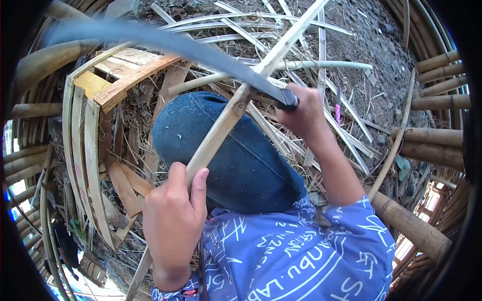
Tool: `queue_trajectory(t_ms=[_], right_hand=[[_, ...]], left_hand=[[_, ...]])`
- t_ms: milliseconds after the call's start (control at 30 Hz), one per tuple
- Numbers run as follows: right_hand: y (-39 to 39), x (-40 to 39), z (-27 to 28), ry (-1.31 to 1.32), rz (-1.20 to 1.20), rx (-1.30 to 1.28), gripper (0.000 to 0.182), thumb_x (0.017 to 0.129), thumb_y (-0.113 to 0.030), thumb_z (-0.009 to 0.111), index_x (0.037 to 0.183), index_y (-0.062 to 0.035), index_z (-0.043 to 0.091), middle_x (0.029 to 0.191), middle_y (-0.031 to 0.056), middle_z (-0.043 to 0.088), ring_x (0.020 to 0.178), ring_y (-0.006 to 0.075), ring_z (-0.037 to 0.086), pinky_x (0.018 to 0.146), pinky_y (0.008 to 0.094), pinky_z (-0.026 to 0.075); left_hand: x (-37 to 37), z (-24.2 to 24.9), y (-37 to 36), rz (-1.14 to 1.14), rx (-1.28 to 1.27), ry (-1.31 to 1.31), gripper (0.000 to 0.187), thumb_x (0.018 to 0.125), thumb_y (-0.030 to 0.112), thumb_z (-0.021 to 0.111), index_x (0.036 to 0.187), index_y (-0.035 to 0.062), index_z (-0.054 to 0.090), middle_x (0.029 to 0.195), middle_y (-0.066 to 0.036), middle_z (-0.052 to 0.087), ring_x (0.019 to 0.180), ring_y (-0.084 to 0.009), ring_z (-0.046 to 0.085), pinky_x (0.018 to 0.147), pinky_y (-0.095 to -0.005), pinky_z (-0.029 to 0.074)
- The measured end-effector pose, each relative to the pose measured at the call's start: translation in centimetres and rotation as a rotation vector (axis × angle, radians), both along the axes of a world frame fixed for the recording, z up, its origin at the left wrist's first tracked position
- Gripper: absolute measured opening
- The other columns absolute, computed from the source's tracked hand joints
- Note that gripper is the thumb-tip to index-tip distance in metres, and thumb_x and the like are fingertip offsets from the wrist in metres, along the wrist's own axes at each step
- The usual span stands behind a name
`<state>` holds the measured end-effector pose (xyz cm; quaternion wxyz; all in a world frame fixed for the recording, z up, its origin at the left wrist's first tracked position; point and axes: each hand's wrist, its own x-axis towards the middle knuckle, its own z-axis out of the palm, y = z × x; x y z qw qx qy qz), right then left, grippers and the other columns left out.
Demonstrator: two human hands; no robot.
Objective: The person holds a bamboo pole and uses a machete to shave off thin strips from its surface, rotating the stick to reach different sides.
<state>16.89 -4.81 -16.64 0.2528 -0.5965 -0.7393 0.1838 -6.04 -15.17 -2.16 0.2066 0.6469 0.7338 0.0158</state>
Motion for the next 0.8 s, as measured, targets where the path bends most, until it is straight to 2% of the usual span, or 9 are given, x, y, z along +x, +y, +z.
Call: queue_trajectory(t_ms=[100, 200, 300, 367, 467, 567, 633, 733, 800], right_hand=[[0.5, -0.4, 0.0, -0.011, -0.002, 0.003, 0.006, 0.066, -0.010, 0.063, 0.066, -0.0038, 0.061, 0.063, 0.0196, 0.062, 0.061, 0.0381, 0.064, 0.057, 0.0434, 0.052], [-1.4, -1.9, 2.6, 0.148, 0.012, -0.009, 0.010, 0.068, -0.013, 0.065, 0.072, -0.0038, 0.064, 0.062, 0.0206, 0.061, 0.063, 0.0381, 0.065, 0.060, 0.0446, 0.053], [-1.4, -2.0, 3.2, -0.061, 0.068, -0.072, 0.009, 0.066, -0.009, 0.066, 0.069, -0.0024, 0.061, 0.062, 0.0204, 0.061, 0.062, 0.0353, 0.065, 0.058, 0.0409, 0.052], [0.1, -1.1, 1.7, -0.119, -0.014, 0.009, 0.010, 0.067, -0.010, 0.067, 0.071, -0.0022, 0.061, 0.065, 0.0217, 0.062, 0.065, 0.0377, 0.065, 0.060, 0.0430, 0.052], [0.1, -1.7, 1.4, -0.093, -0.049, -0.020, 0.011, 0.067, -0.010, 0.067, 0.072, -0.0021, 0.061, 0.066, 0.0212, 0.063, 0.066, 0.0383, 0.064, 0.060, 0.0431, 0.052], [-1.0, -2.3, 3.6, 0.008, -0.011, -0.100, 0.015, 0.068, -0.017, 0.064, 0.073, -0.0027, 0.065, 0.068, 0.0221, 0.064, 0.068, 0.0385, 0.066, 0.067, 0.0459, 0.055], [-1.0, -2.3, 3.1, -0.013, 0.025, -0.101, 0.016, 0.068, -0.018, 0.064, 0.073, -0.0024, 0.065, 0.068, 0.0222, 0.064, 0.068, 0.0387, 0.066, 0.068, 0.0459, 0.055], [1.1, -1.2, 0.9, -0.174, -0.033, -0.049, 0.017, 0.069, -0.017, 0.063, 0.074, -0.0016, 0.065, 0.069, 0.0238, 0.064, 0.069, 0.0400, 0.066, 0.070, 0.0470, 0.055], [-0.4, -2.4, 2.5, -0.065, 0.005, -0.047, 0.017, 0.069, -0.017, 0.062, 0.074, -0.0015, 0.066, 0.070, 0.0243, 0.064, 0.070, 0.0403, 0.066, 0.070, 0.0471, 0.055]], left_hand=[[-0.3, 0.0, 0.3, -0.004, 0.043, 0.045, 0.034, 0.096, 0.031, 0.055, 0.077, 0.0037, 0.049, 0.057, -0.019, 0.057, 0.056, -0.0399, 0.061, 0.048, -0.0479, 0.045], [-0.3, -0.1, 0.3, -0.021, 0.056, 0.026, 0.034, 0.096, 0.031, 0.055, 0.077, 0.0037, 0.049, 0.057, -0.020, 0.057, 0.055, -0.0401, 0.060, 0.048, -0.0483, 0.044], [0.2, -0.1, -0.1, -0.003, -0.028, 0.021, 0.034, 0.097, 0.030, 0.054, 0.077, 0.0038, 0.049, 0.057, -0.019, 0.057, 0.055, -0.0396, 0.060, 0.049, -0.0485, 0.044], [0.1, 0.1, 0.2, -0.020, 0.051, 0.049, 0.033, 0.097, 0.030, 0.053, 0.077, 0.0038, 0.049, 0.057, -0.019, 0.057, 0.055, -0.0396, 0.060, 0.049, -0.0484, 0.044], [0.3, 0.0, 0.2, -0.030, 0.064, 0.092, 0.032, 0.098, 0.030, 0.052, 0.078, 0.0040, 0.049, 0.057, -0.020, 0.057, 0.056, -0.0398, 0.061, 0.049, -0.0477, 0.045], [0.1, 0.0, 0.3, -0.034, 0.048, 0.059, 0.032, 0.098, 0.030, 0.051, 0.079, 0.0040, 0.048, 0.058, -0.020, 0.057, 0.057, -0.0396, 0.061, 0.049, -0.0469, 0.046], [0.4, -0.2, -0.1, -0.027, -0.005, 0.041, 0.032, 0.098, 0.030, 0.051, 0.079, 0.0040, 0.048, 0.058, -0.020, 0.058, 0.057, -0.0394, 0.061, 0.049, -0.0465, 0.046], [0.6, 0.2, 0.3, -0.072, 0.094, 0.149, 0.033, 0.099, 0.030, 0.050, 0.079, 0.0047, 0.049, 0.057, -0.019, 0.057, 0.056, -0.0396, 0.061, 0.048, -0.0472, 0.046], [0.2, 0.3, 0.0, -0.053, 0.052, 0.145, 0.033, 0.099, 0.031, 0.049, 0.079, 0.0049, 0.049, 0.057, -0.019, 0.058, 0.056, -0.0392, 0.061, 0.048, -0.0470, 0.046]])
